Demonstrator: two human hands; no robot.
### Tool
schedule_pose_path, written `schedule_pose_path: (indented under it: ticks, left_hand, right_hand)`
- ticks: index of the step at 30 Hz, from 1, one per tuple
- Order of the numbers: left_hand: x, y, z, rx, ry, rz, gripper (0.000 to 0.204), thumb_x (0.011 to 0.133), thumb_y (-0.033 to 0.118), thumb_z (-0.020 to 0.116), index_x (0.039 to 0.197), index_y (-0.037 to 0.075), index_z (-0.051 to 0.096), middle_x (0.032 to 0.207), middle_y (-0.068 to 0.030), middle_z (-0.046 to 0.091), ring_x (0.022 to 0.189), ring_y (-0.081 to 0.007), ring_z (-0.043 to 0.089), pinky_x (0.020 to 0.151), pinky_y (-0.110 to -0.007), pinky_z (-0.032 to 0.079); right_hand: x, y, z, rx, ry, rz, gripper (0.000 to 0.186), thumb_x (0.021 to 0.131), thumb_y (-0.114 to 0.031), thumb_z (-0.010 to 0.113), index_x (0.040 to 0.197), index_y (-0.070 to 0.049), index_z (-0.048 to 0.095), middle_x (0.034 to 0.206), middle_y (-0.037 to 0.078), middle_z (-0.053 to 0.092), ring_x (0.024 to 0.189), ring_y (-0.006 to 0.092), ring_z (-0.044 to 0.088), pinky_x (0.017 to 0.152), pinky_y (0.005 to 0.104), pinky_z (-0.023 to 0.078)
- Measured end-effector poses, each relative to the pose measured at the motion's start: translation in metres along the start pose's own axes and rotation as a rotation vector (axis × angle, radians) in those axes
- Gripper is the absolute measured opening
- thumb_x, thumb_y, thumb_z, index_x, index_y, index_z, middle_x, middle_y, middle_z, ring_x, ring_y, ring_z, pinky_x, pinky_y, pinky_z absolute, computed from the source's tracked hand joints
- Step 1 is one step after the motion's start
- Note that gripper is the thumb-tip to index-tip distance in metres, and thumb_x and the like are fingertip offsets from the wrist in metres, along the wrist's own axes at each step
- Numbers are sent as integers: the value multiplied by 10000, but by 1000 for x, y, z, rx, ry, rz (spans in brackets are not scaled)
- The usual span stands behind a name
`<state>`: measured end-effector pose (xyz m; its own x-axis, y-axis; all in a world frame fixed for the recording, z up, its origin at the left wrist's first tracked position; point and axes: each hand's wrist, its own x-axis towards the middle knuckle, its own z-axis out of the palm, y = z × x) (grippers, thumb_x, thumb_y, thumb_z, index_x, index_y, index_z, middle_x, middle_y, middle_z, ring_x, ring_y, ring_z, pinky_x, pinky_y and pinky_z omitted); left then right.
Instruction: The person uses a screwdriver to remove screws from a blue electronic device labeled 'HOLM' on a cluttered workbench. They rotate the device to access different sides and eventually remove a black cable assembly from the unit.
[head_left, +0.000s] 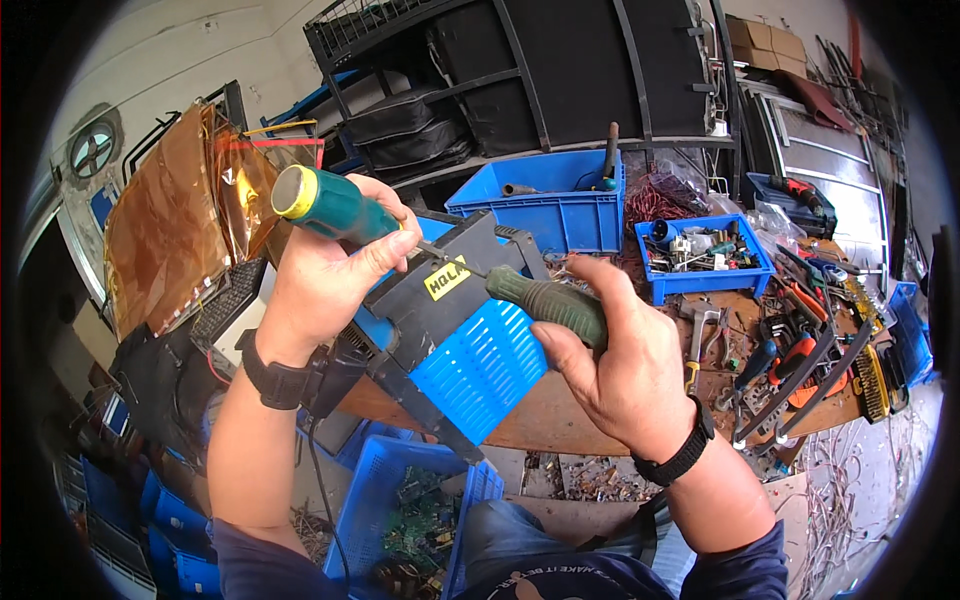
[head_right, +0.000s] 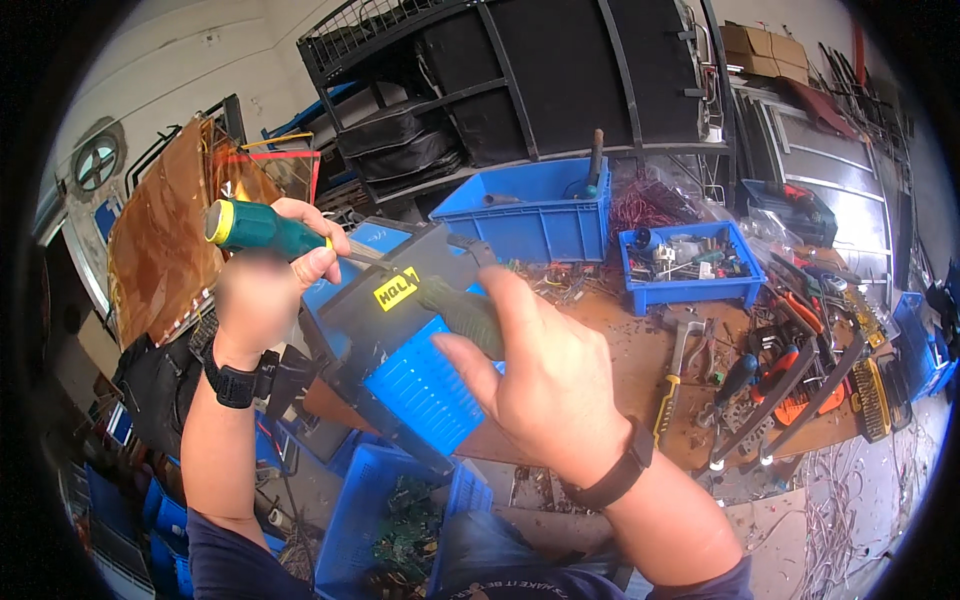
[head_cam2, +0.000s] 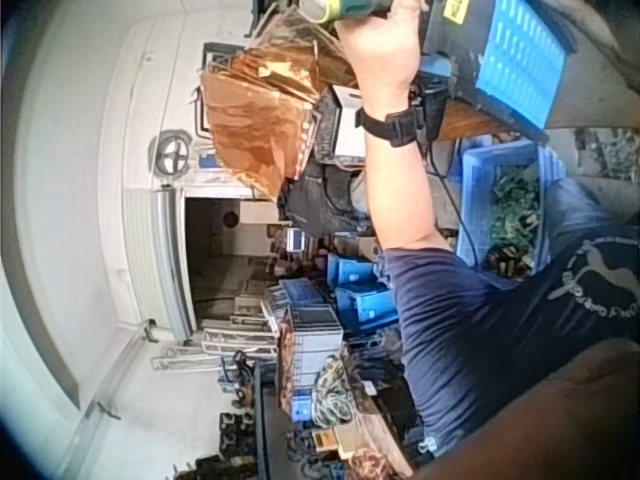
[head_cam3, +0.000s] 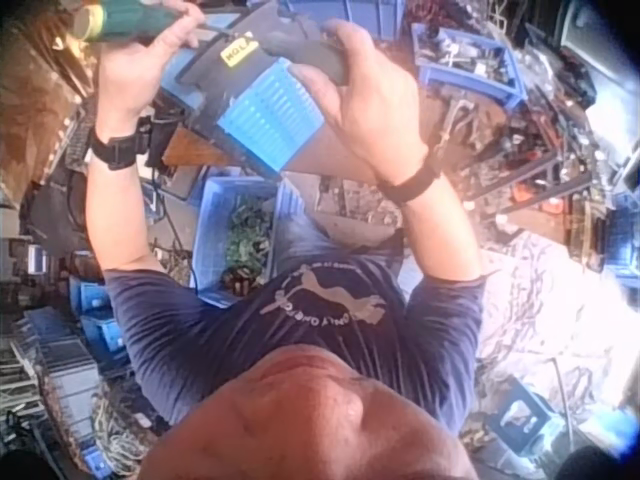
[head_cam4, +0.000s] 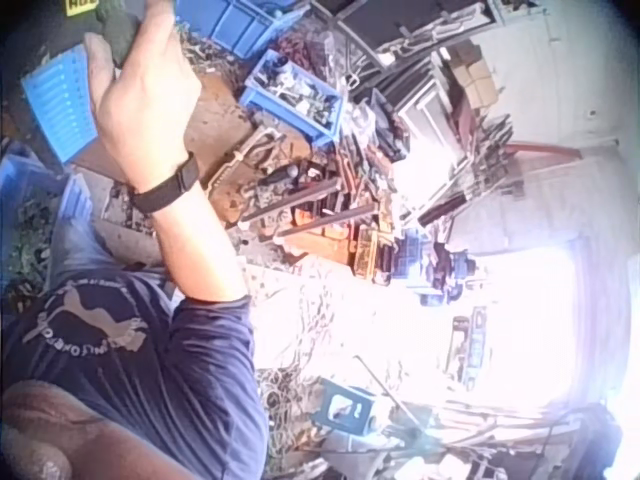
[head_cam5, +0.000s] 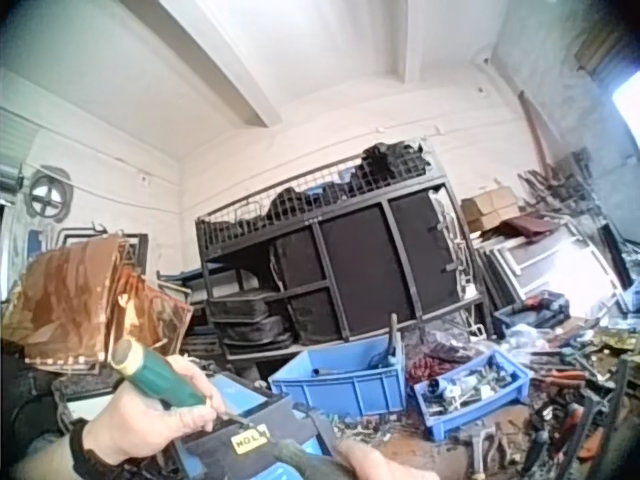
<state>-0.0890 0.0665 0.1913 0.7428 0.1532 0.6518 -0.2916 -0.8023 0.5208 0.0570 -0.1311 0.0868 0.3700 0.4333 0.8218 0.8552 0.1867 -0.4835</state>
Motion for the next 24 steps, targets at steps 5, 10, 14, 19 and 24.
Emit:
schedule_pose_path:
  ticks: [5,10,14,19,24]
  left_hand:
    - [1,2,3,-73,54,-7,235,861,118,707,1010,18,556,866,-57,639,722,-133,609,667,-273,513]
    - [3,0,-2,-78,67,-15,231,870,106,692,1020,7,547,877,-79,645,720,-146,614,671,-281,522]
    - [6,-3,-7,-163,79,-39,189,882,98,672,994,13,547,876,-86,645,705,-145,608,678,-283,515]
    - [10,-6,-10,-161,83,-25,159,908,135,642,970,24,547,875,-90,644,699,-141,601,678,-281,501]
    - [8,-14,-19,-251,116,-96,180,932,201,618,975,39,552,891,-87,644,709,-139,607,663,-269,484]
  right_hand:
    - [0,2,0,4,33,-96,469,768,-118,740,1160,-8,508,1015,198,595,857,351,619,731,389,504]
    - [-1,12,3,32,54,-108,456,741,-117,729,1133,-47,508,909,143,586,790,348,618,636,410,509]
    - [-2,8,1,-57,71,-165,467,777,-187,735,1159,-47,507,903,151,619,778,349,636,632,418,514]
    - [-6,6,-1,-41,-9,-60,427,755,-87,735,1124,-7,536,959,192,618,848,354,627,733,394,503]
    - [-9,16,3,33,75,-139,465,770,-153,747,1168,-43,534,897,177,593,808,356,621,685,415,514]
